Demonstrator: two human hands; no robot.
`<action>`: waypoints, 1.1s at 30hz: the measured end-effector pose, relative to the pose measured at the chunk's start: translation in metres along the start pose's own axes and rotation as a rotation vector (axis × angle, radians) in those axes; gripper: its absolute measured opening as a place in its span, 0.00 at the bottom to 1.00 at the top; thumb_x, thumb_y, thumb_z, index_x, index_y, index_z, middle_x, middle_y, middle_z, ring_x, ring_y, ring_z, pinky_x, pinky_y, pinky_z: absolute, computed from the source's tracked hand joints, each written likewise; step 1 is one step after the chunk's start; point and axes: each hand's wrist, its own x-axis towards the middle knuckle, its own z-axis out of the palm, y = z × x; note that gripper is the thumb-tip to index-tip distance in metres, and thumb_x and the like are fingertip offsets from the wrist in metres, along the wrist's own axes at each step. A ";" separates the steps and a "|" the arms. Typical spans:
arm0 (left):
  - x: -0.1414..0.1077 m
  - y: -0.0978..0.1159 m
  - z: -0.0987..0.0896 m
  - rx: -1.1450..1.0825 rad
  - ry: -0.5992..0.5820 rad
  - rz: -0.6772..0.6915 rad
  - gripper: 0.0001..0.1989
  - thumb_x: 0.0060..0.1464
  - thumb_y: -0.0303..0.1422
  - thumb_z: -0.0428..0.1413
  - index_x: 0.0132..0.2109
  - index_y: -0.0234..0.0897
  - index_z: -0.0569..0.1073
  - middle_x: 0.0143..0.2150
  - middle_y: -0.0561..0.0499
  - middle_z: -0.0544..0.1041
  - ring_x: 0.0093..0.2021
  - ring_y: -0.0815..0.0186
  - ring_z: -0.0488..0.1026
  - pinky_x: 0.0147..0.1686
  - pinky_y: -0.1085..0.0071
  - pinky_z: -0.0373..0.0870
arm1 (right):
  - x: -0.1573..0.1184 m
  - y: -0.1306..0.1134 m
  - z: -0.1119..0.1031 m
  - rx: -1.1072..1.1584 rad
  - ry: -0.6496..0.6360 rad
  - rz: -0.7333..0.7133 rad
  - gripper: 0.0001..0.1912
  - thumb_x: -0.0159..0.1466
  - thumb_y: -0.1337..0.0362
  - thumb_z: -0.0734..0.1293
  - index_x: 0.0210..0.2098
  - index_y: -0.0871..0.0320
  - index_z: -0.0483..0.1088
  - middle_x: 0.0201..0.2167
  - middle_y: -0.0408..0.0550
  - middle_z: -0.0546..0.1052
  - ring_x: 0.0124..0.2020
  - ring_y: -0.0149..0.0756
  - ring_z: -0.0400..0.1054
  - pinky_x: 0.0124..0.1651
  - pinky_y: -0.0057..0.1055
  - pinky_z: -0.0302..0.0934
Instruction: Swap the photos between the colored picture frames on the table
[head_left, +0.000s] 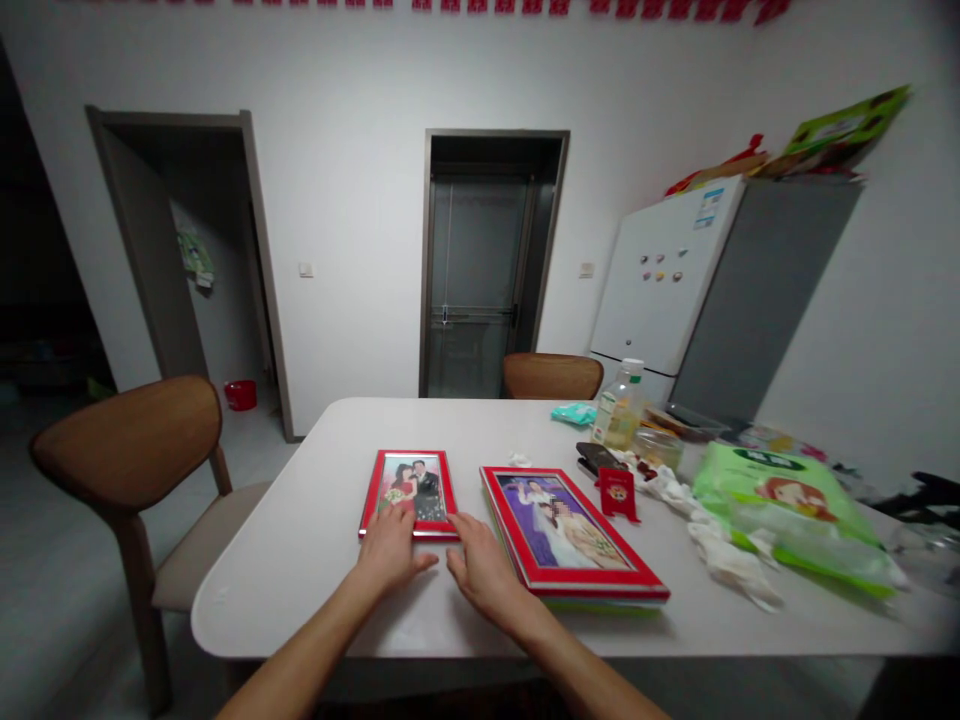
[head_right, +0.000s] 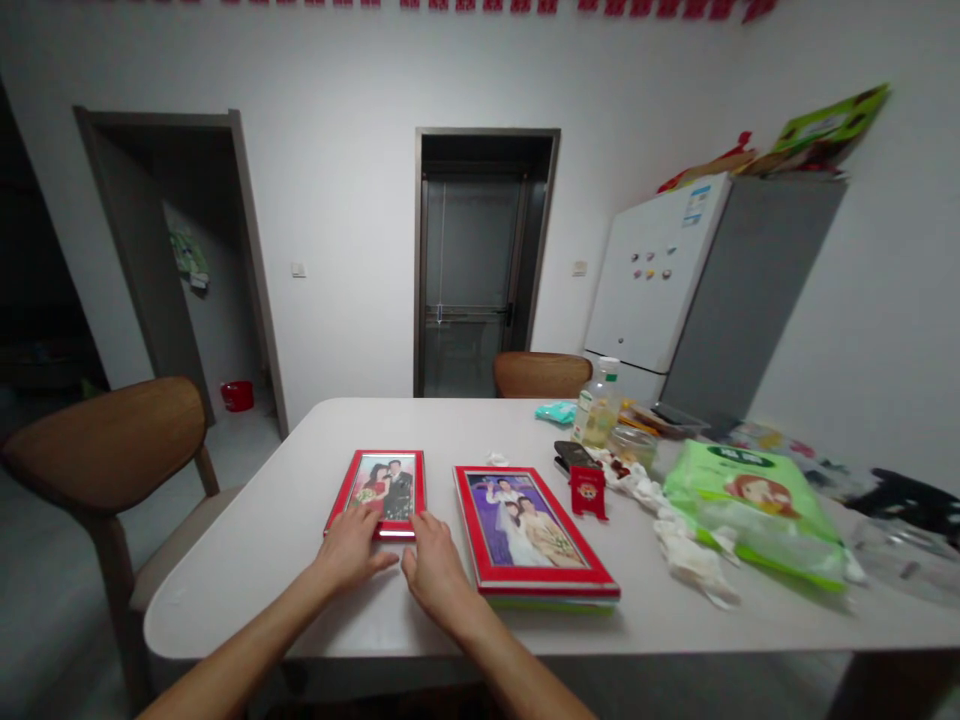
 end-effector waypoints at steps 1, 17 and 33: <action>-0.015 0.004 -0.002 0.011 0.000 0.020 0.30 0.36 0.44 0.57 0.47 0.35 0.65 0.51 0.42 0.65 0.52 0.51 0.58 0.51 0.57 0.50 | -0.002 0.001 0.003 0.002 0.010 0.023 0.24 0.52 0.72 0.58 0.49 0.66 0.61 0.48 0.59 0.66 0.49 0.41 0.58 0.52 0.38 0.51; -0.085 0.014 0.000 -0.284 0.403 0.119 0.26 0.40 0.21 0.47 0.50 0.39 0.60 0.48 0.46 0.65 0.50 0.57 0.59 0.50 0.54 0.57 | -0.013 -0.023 -0.018 0.564 0.252 0.218 0.25 0.59 0.56 0.52 0.53 0.61 0.55 0.53 0.54 0.61 0.53 0.37 0.56 0.54 0.37 0.51; -0.088 -0.016 -0.009 -0.847 0.427 -0.310 0.33 0.44 0.35 0.53 0.56 0.37 0.47 0.51 0.45 0.67 0.48 0.61 0.67 0.46 0.65 0.64 | -0.030 -0.032 0.020 0.146 -0.134 -0.236 0.24 0.47 0.70 0.63 0.45 0.55 0.64 0.49 0.52 0.62 0.51 0.41 0.54 0.52 0.39 0.50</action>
